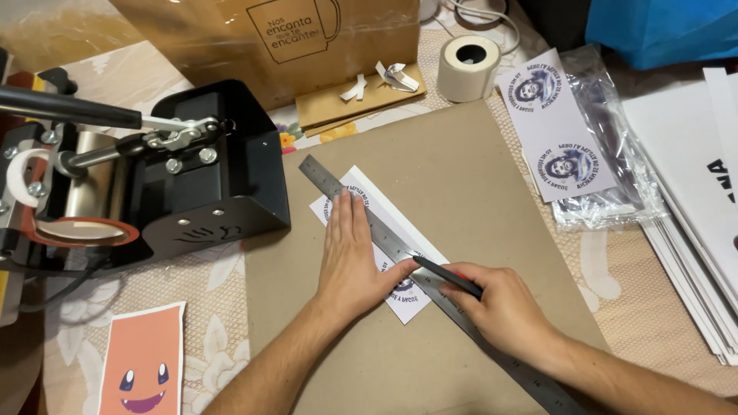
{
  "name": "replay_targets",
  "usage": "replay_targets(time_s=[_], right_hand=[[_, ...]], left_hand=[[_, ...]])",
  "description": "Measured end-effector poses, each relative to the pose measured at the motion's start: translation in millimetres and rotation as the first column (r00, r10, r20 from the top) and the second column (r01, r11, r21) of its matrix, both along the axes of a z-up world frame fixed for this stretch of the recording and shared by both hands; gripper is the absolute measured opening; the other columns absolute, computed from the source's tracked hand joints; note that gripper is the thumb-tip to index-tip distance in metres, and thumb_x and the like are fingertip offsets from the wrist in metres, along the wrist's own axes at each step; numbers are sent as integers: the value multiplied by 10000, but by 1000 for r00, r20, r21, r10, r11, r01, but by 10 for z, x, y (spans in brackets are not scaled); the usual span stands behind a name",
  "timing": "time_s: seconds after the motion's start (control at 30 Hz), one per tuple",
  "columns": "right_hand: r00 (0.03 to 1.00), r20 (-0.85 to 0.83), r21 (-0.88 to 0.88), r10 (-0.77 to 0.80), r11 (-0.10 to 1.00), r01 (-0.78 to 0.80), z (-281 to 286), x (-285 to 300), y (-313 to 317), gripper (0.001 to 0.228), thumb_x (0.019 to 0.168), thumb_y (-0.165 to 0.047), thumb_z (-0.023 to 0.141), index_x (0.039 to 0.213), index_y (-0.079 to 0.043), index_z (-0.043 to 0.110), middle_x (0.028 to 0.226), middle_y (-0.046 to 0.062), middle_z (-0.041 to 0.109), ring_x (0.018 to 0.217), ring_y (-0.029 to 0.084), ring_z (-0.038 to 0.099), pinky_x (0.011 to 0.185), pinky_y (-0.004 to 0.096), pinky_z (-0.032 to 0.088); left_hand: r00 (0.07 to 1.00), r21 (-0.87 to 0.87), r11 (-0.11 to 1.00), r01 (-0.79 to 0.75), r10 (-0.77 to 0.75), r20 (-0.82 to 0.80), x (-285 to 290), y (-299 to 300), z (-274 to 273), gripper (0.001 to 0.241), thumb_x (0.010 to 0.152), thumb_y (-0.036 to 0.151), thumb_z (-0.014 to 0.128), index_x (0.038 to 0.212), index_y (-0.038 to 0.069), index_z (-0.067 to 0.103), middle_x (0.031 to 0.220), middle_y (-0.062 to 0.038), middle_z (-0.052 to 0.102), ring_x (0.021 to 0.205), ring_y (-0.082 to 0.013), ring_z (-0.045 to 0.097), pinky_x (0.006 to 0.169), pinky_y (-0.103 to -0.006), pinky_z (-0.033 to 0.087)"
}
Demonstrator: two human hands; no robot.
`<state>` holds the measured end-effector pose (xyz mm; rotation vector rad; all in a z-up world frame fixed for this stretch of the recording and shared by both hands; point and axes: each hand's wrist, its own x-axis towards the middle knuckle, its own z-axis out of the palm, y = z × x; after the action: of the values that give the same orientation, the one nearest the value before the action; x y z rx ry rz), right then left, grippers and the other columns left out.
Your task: Cutting out printed circular designs from a sheet of paper using a ruler and a utility knife
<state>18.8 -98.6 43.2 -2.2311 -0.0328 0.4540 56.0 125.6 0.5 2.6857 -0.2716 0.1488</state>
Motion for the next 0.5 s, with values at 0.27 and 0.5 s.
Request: replay_targets(time_s=[0.27,0.5], right_hand=[[998,37,55,-59,997,57,-66,-28,0,265,860,-265,675,1087,-268,811,961,-123,882,841,23,781,766,226,521],[995,105,-9,-1,1000,1,-206,-40,-33,380,816,-189,642,1147,-324,770,1017,-120,858,883,122,808,749,274,547]], left_hand=[[998,40,998,-43,45,-45,47,7,33,1393,659,804,752,1562,-41,111,1657,-258,42,1540,-387,53,1214,-509,95],[999,108,994,21,-26,46,138,61,-65,1428,627,799,796,1543,-84,148,1639,-291,84,1536,-409,59,1250,-482,56]])
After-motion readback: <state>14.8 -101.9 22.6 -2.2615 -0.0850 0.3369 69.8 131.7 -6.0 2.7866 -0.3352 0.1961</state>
